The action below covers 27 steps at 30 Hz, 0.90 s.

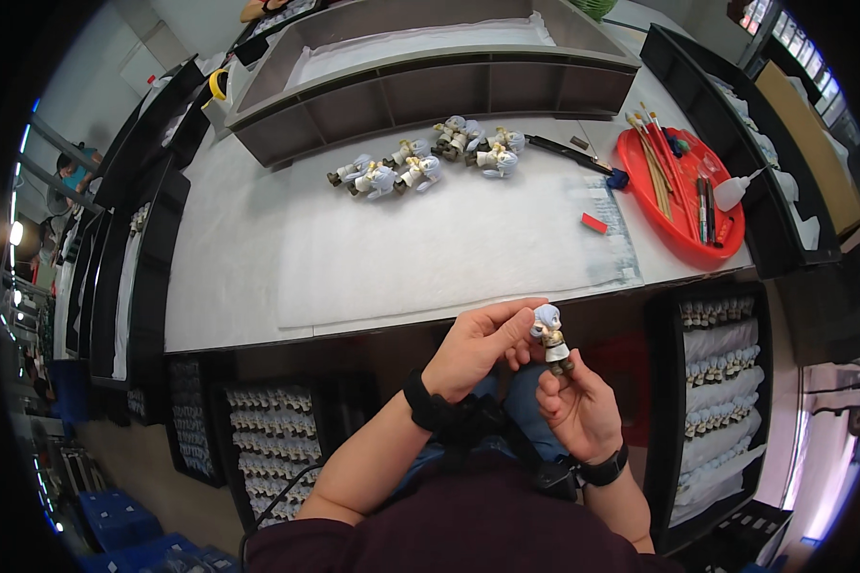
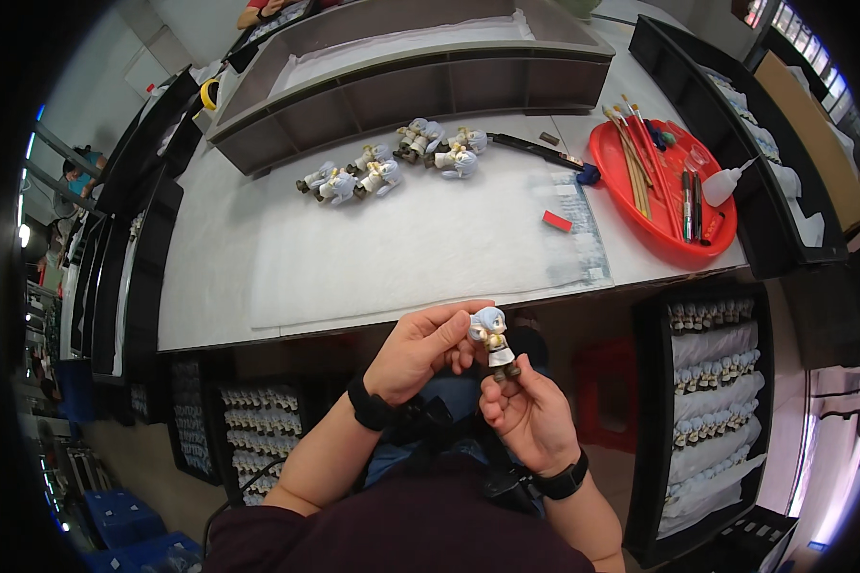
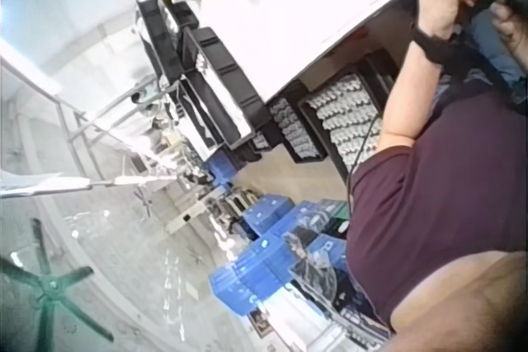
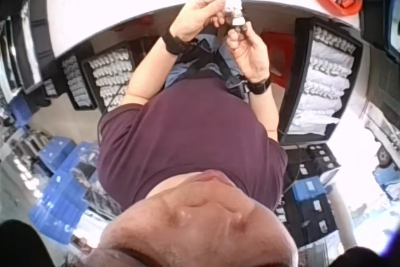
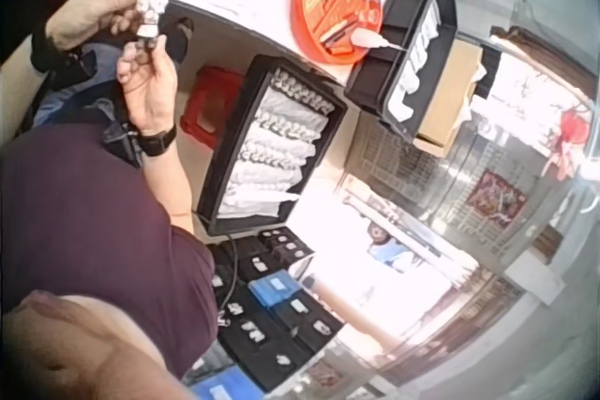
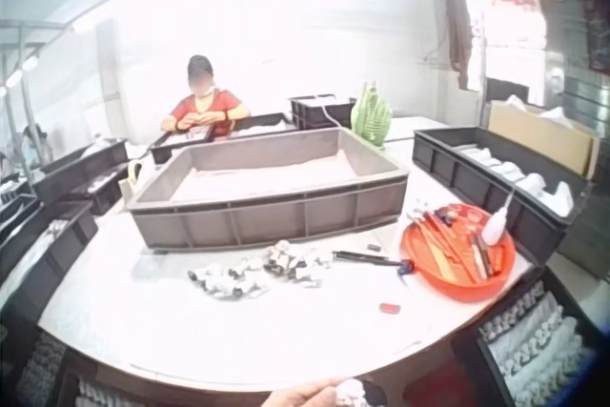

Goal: The recorder is assembling and inspecting small plastic figurines at a manufacturing workstation.

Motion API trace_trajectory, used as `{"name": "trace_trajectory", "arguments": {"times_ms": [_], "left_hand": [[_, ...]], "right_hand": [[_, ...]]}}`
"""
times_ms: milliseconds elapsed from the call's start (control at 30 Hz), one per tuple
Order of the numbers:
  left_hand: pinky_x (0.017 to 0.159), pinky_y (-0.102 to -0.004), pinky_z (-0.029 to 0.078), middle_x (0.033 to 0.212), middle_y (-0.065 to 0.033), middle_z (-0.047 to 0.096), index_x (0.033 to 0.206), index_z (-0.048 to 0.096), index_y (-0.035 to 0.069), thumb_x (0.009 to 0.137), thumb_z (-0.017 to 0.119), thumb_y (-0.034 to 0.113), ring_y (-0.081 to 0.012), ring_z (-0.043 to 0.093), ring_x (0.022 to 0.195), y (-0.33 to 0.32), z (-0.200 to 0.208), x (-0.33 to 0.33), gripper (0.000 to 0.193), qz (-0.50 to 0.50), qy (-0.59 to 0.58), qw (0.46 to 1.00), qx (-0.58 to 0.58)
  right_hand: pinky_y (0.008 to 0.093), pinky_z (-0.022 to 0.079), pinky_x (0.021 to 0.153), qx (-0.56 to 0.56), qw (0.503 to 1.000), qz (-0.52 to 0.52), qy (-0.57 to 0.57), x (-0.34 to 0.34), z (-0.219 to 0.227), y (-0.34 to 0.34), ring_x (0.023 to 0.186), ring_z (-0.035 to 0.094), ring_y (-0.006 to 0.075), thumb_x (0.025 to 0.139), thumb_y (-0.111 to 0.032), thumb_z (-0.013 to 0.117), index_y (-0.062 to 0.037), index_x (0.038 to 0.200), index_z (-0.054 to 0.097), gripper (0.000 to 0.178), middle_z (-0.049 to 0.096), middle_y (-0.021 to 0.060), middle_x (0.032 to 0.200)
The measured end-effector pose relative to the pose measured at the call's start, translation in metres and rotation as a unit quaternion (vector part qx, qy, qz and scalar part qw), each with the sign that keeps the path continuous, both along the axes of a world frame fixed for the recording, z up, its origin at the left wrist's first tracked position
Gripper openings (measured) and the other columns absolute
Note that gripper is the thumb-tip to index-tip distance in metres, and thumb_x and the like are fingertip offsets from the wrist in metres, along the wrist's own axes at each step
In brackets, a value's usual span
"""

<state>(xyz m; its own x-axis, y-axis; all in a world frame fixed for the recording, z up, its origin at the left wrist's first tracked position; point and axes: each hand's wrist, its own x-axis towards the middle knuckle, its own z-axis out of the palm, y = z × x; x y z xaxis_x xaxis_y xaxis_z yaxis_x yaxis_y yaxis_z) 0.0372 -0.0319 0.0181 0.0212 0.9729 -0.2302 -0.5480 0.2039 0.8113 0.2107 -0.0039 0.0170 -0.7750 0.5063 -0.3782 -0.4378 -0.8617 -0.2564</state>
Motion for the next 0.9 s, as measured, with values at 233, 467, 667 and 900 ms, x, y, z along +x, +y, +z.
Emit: {"name": "trace_trajectory", "arguments": {"times_ms": [233,467,667,900], "left_hand": [[0.057,-0.0167,0.039,0.087,-0.0006,0.058,0.112,0.053,0.001,0.088,0.054,0.015,-0.0038,0.049,0.066,0.001,0.003,0.002,0.028,0.015,0.057,0.998,0.031],[0.056,-0.0168,0.04,0.088,-0.0031,0.058,0.11,0.052,-0.001,0.087,0.054,0.014,-0.0043,0.05,0.066,0.001,0.0,0.003,0.027,0.018,0.051,0.998,0.03],[0.058,-0.0174,0.041,0.091,-0.0031,0.058,0.112,0.051,0.0,0.088,0.051,0.011,-0.0052,0.05,0.069,0.0,-0.003,0.0,0.027,0.006,0.044,0.998,0.037],[0.068,-0.0193,0.043,0.096,-0.0021,0.057,0.122,0.047,0.001,0.088,0.049,0.009,-0.0064,0.051,0.076,-0.004,-0.005,-0.002,0.034,-0.02,0.026,0.997,0.068]], "right_hand": [[0.0229,0.041,0.056,-0.077,0.993,0.035,0.082,0.004,-0.007,0.007,0.063,0.046,0.014,0.096,-0.03,0.025,0.0061,0.121,0.037,0.046,0.051,0.0068,0.075],[0.0221,0.04,0.054,-0.094,0.992,0.029,0.082,0.005,-0.008,0.007,0.061,0.044,0.0139,0.096,-0.03,0.026,0.0064,0.121,0.037,0.046,0.051,0.0065,0.074],[0.0233,0.048,0.06,-0.074,0.993,0.032,0.085,0.009,-0.012,0.007,0.07,0.056,0.0175,0.096,-0.03,0.027,0.0026,0.122,0.038,0.043,0.058,0.0112,0.083],[0.0229,0.048,0.061,0.047,0.999,-0.016,-0.022,0.01,-0.01,0.005,0.072,0.056,0.0171,0.095,-0.03,0.033,0.0001,0.119,0.04,0.039,0.057,0.0142,0.09]]}}
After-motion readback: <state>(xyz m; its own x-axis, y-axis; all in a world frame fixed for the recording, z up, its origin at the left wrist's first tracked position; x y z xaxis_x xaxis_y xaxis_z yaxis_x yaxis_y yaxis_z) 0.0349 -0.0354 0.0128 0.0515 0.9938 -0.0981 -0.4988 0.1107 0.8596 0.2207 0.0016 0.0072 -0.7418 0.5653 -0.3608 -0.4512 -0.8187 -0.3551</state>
